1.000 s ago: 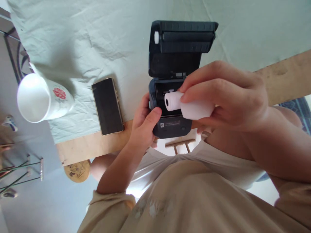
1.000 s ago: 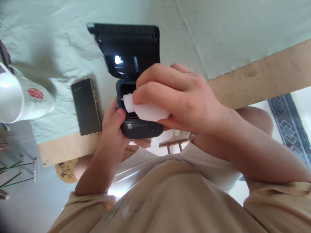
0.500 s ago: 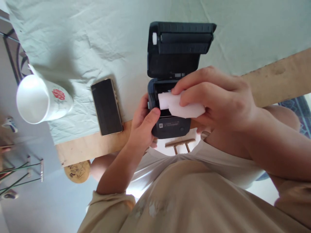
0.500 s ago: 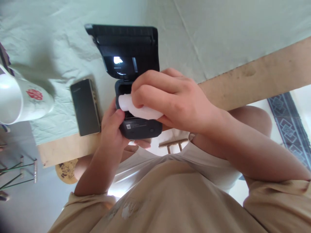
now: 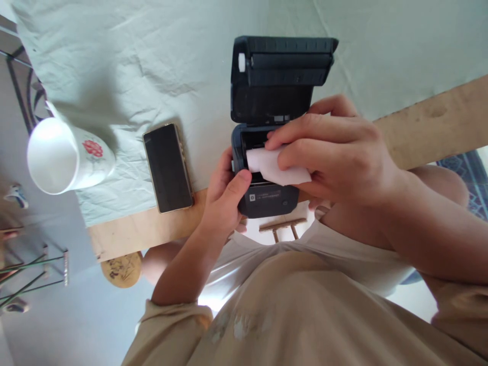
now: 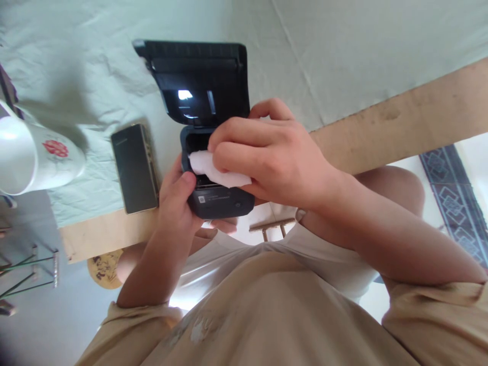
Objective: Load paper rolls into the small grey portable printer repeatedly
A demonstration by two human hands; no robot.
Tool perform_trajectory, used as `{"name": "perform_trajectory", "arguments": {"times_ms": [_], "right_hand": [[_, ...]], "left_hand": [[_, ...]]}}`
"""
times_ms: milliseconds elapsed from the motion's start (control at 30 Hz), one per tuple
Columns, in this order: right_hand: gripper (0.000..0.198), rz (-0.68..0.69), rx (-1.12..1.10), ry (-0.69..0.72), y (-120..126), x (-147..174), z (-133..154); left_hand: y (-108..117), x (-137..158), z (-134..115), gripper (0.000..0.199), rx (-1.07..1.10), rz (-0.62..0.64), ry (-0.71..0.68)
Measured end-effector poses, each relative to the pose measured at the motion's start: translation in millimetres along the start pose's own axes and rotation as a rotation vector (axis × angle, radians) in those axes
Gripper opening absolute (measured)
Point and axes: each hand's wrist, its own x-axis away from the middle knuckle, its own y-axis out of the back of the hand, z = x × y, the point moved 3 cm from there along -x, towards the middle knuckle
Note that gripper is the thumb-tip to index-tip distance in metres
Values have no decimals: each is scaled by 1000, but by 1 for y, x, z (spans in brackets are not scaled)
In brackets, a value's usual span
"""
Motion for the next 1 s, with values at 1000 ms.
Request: {"name": "perform_trajectory", "arguments": {"times_ms": [1000], "right_hand": [[27,79,-168,112,4,0,5]], "left_hand": [[4,1,-2,59,-161,68,78]]}}
